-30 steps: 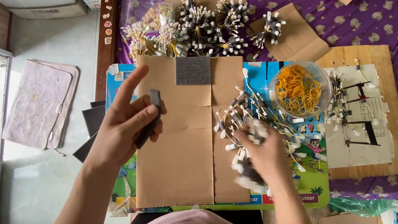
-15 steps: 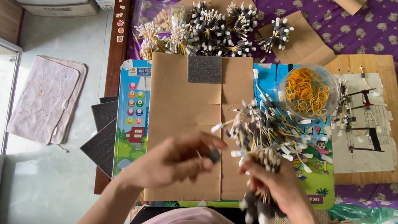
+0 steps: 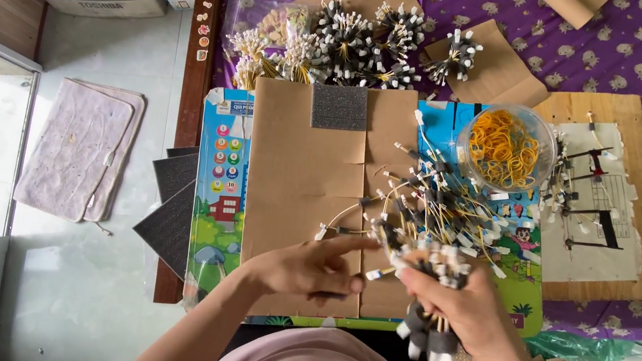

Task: The person repeatedly picks up small electronic components with wires and black foam pieces from a pile on a table. They slide the foam onto the wires and place the assembled items into a cardboard box. The task continues with the person handling the components and foam pieces by hand.

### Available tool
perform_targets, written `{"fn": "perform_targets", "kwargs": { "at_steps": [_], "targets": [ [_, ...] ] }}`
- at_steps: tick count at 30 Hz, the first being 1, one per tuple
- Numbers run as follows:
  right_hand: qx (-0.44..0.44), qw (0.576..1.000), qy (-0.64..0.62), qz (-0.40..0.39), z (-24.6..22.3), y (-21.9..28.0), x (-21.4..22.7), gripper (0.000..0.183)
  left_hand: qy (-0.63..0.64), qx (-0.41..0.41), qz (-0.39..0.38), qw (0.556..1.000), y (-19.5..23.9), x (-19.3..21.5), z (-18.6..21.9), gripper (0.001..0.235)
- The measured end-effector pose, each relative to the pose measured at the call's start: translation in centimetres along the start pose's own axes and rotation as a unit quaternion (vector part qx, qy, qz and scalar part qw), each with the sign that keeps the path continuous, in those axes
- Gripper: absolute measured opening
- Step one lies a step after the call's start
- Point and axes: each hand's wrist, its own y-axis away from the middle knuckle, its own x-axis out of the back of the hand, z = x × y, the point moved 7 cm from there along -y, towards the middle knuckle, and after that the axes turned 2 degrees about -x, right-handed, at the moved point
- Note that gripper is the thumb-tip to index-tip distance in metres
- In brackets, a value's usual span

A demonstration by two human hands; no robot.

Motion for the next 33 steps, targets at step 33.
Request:
{"fn": "perform_targets", "kwargs": {
  "at_steps": [33],
  "targets": [
    [0.115, 0.972, -0.186, 0.090, -3.6, 1.1, -2.6, 0.025, 0.233, -0.233, 0.083, 0.940, 2.4, -1.1, 5.7, 0.033]
  ]
}}
